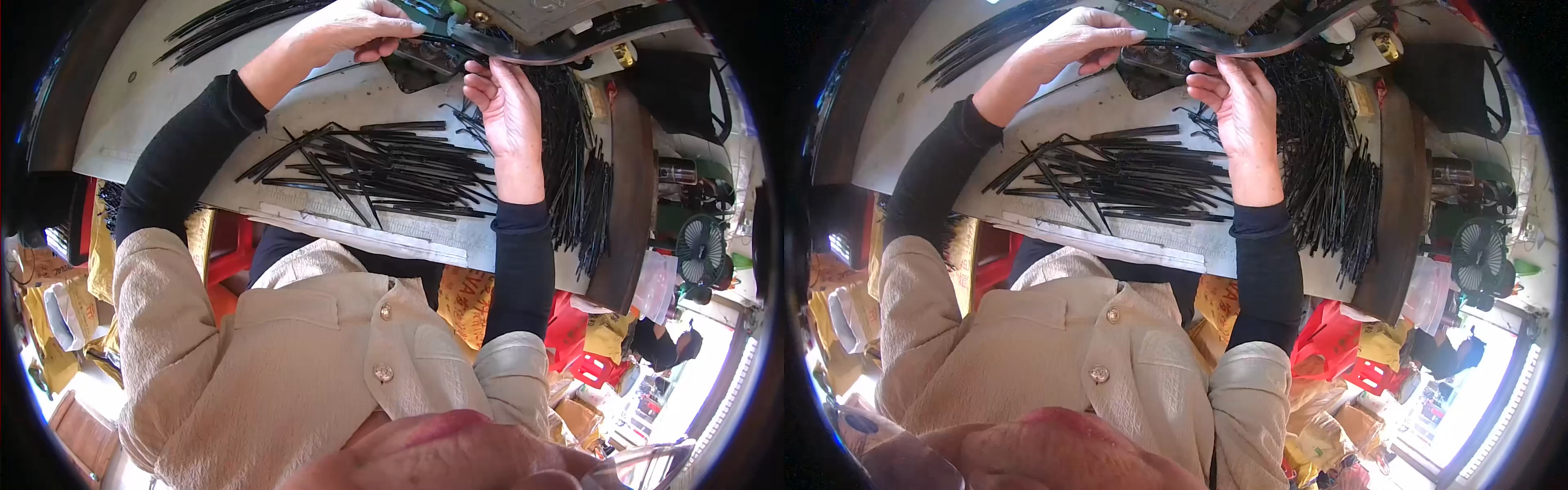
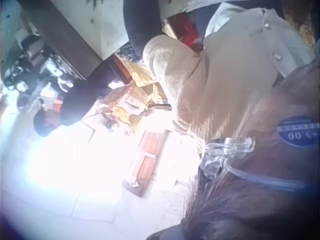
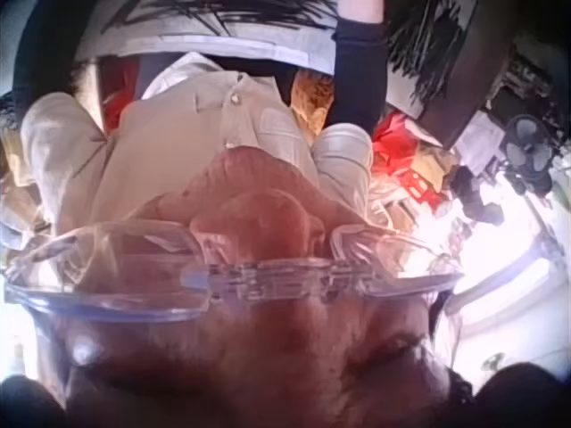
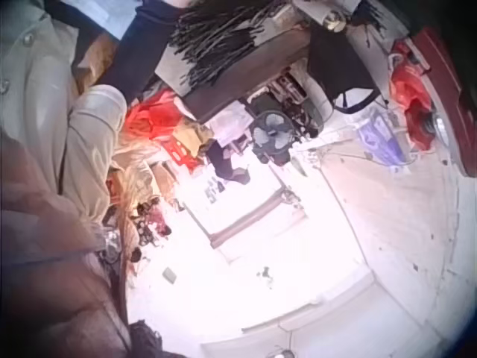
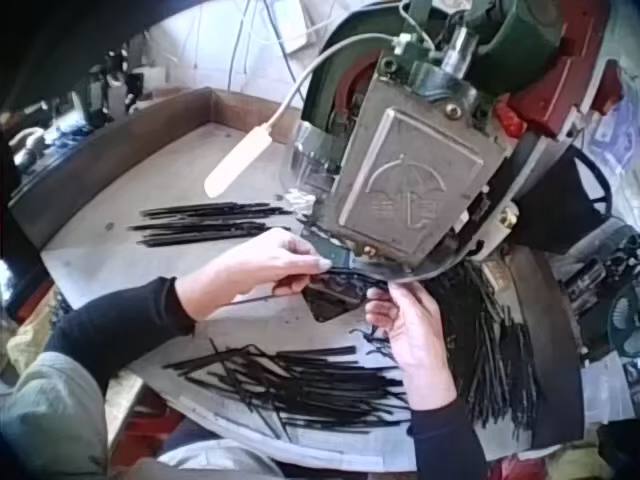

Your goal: Manually aligning and processing bundles of black plastic zip ties using a machine.

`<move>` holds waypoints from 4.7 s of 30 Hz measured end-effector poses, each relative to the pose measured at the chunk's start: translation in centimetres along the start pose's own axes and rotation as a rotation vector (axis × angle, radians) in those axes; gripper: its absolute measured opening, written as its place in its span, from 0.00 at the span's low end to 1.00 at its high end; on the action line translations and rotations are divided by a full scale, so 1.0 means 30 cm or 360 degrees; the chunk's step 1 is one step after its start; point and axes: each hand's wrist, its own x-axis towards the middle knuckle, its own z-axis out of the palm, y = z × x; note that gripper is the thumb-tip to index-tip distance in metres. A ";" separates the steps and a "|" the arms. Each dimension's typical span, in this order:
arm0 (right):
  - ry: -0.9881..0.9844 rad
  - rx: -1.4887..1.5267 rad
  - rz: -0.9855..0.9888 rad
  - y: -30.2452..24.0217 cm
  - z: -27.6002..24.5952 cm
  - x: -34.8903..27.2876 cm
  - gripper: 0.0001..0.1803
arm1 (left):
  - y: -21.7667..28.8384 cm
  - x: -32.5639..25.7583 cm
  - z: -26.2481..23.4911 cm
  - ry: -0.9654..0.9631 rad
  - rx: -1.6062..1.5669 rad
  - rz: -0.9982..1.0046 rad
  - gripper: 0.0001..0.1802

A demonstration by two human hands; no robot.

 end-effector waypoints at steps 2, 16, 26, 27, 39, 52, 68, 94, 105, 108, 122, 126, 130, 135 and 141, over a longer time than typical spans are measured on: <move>0.0019 -0.0005 -0.0022 -0.004 0.003 -0.003 0.11 | 0.003 0.001 0.001 -0.0030 -0.0024 0.0050 0.21; 0.0005 -0.0065 -0.0050 0.001 0.019 -0.001 0.11 | -0.004 -0.007 -0.013 -0.0040 0.0008 0.0063 0.21; 0.0026 -0.0025 0.0040 0.004 0.012 0.003 0.11 | -0.007 0.000 -0.016 -0.0044 -0.0046 -0.0022 0.20; 0.0034 -0.0019 0.0047 0.004 0.008 0.003 0.11 | -0.002 -0.002 -0.014 -0.0027 -0.0019 -0.0024 0.19; -0.0043 -0.1121 -0.0392 -0.032 0.043 -0.039 0.14 | -0.009 -0.007 0.009 -0.0258 0.0479 0.0079 0.17; -0.0389 -0.1712 -0.0136 -0.059 0.101 -0.094 0.15 | -0.009 -0.041 -0.005 0.0145 0.1836 0.0123 0.11; -0.0613 -0.1413 0.0345 -0.058 0.138 -0.101 0.13 | -0.019 -0.045 0.021 0.0187 0.1677 0.0326 0.09; -0.0533 -0.1079 0.0374 -0.044 0.131 -0.105 0.20 | 0.035 -0.031 0.068 0.0175 0.0154 0.0172 0.12; -0.0529 -0.1081 0.0355 -0.041 0.131 -0.105 0.19 | 0.010 -0.025 0.060 0.0112 -0.0182 0.0076 0.12; -0.0510 -0.1047 0.0346 -0.038 0.137 -0.105 0.17 | -0.049 -0.006 0.060 0.0163 -0.0081 0.0229 0.12; -0.0492 -0.0939 0.0285 -0.018 0.128 -0.096 0.16 | -0.100 0.018 0.069 0.0215 -0.0007 0.0387 0.15; -0.0492 -0.0898 0.0306 -0.022 0.129 -0.097 0.17 | -0.047 0.008 0.074 0.0194 -0.0079 0.0308 0.13; -0.0488 -0.0796 0.0319 -0.029 0.130 -0.095 0.18 | -0.003 -0.001 0.085 0.0233 0.0036 0.0251 0.12; -0.0458 -0.0814 0.0323 -0.030 0.131 -0.097 0.19 | 0.012 -0.002 0.089 0.0287 0.0135 0.0306 0.11; -0.0461 -0.0844 0.0321 -0.026 0.126 -0.086 0.19 | 0.020 0.011 0.083 0.0292 0.0279 0.0301 0.12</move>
